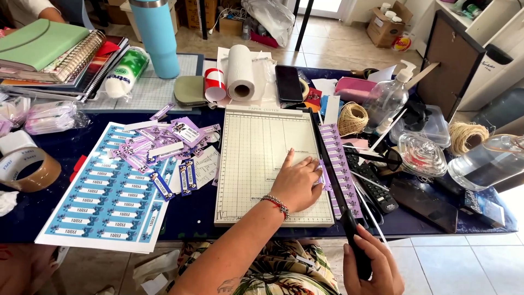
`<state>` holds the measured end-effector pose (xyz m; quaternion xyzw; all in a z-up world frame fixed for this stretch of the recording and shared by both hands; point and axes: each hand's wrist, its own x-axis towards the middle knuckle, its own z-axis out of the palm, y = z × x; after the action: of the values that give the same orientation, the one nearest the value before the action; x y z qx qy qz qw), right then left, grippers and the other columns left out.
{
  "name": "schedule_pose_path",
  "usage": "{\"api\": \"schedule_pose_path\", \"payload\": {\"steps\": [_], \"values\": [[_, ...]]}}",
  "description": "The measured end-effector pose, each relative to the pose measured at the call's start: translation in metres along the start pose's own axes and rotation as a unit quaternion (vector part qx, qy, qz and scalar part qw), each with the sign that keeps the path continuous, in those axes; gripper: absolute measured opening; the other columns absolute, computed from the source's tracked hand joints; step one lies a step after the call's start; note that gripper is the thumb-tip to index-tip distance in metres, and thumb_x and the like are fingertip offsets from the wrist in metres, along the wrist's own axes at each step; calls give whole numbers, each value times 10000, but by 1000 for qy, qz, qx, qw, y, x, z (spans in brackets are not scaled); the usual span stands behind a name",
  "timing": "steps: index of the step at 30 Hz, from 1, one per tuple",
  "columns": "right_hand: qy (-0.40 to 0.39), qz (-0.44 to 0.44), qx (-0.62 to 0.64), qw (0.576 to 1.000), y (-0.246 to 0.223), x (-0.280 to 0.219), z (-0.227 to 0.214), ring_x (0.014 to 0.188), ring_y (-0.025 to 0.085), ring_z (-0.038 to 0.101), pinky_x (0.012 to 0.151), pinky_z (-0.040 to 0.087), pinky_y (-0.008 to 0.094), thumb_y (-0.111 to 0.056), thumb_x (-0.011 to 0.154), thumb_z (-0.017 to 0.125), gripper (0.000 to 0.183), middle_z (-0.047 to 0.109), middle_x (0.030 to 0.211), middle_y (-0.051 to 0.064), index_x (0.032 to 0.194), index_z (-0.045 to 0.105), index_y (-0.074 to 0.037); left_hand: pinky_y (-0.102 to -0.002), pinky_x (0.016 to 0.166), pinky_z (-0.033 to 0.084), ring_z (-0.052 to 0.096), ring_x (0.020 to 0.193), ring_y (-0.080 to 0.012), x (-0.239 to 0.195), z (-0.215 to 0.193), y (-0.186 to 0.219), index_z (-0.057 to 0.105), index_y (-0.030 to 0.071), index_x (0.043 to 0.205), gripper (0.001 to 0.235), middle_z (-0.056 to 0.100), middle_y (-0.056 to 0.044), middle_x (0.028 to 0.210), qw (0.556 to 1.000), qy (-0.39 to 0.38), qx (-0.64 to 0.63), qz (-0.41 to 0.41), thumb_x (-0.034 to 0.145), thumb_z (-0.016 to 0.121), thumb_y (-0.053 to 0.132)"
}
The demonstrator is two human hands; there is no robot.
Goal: Cutting printed label sheets into individual strips using a manual paper trimmer
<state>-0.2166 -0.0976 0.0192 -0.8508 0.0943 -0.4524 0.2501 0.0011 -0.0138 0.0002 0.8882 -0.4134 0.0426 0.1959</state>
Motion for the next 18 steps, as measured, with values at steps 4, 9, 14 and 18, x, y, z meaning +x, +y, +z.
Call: {"api": "schedule_pose_path", "payload": {"steps": [4, 9, 14, 18], "values": [[3, 6, -11, 1000, -1, 0, 0, 1005, 169, 746, 764, 583, 268, -91, 883, 785, 163, 765, 1193, 107, 1030, 720, -65, -609, 1256, 42, 432, 1440, -250, 0, -1, 1, 663, 125, 1307, 472, 537, -110, 1493, 1000, 7, -14, 2, 989, 437, 390], [5, -6, -9, 1000, 1, -1, 1, 1020, 182, 748, 782, 591, 276, -87, 881, 784, 166, 763, 1192, 116, 1031, 717, -59, -614, 1253, 54, 443, 1432, -251, 0, 1, 0, 660, 135, 1314, 471, 546, -98, 1487, 1000, 16, -13, 3, 988, 444, 396], [4, -6, -9, 1000, 2, -2, 1, 1004, 176, 748, 757, 587, 265, -89, 881, 784, 162, 763, 1192, 121, 1027, 720, -57, -613, 1253, 45, 430, 1441, -249, 0, -1, 0, 642, 139, 1336, 478, 526, -95, 1506, 1000, 6, -14, -2, 988, 442, 399], [-1, -14, -15, 1000, 4, -3, 1, 1034, 197, 748, 797, 601, 293, -95, 888, 780, 165, 760, 1198, 123, 1036, 718, -59, -626, 1247, 62, 441, 1433, -255, 0, 0, 0, 656, 139, 1314, 453, 541, -93, 1493, 1000, 17, -16, 1, 983, 468, 386]]}}
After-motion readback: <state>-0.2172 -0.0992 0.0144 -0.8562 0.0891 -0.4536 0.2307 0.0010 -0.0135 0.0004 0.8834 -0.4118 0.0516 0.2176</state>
